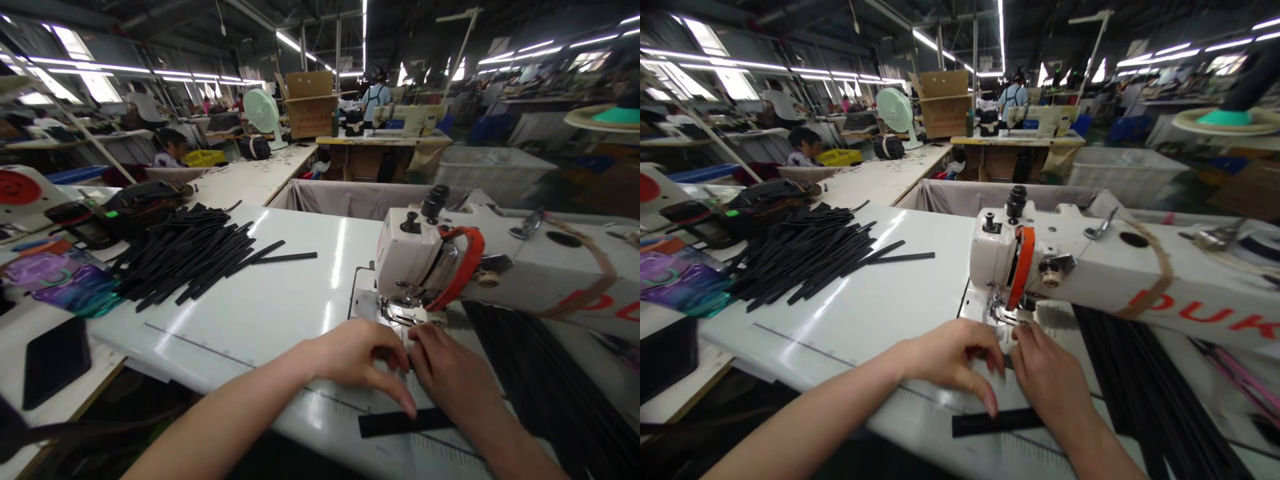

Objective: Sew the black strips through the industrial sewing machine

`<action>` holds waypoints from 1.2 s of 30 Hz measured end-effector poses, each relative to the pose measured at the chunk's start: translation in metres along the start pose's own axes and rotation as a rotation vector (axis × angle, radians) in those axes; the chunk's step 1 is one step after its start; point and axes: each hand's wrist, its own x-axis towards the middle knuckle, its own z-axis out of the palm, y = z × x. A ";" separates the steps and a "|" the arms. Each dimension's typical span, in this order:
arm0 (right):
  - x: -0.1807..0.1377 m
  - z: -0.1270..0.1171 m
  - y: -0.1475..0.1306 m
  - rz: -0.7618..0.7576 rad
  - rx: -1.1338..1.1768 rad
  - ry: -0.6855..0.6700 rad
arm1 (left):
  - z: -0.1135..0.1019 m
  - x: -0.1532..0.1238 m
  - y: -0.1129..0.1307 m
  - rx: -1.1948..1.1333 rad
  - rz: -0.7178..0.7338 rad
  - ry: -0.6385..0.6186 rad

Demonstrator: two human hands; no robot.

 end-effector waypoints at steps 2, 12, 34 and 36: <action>0.000 0.001 0.000 0.015 0.004 -0.029 | 0.003 -0.002 0.007 0.161 0.063 -0.087; 0.008 -0.031 -0.007 0.182 0.749 -0.500 | -0.027 -0.015 0.007 0.398 -0.041 -0.067; -0.010 0.002 -0.028 -0.343 -0.068 0.072 | 0.005 0.004 -0.025 0.555 -0.070 0.371; -0.009 0.002 -0.027 -0.352 -0.071 0.077 | 0.004 0.005 -0.026 0.540 -0.047 0.359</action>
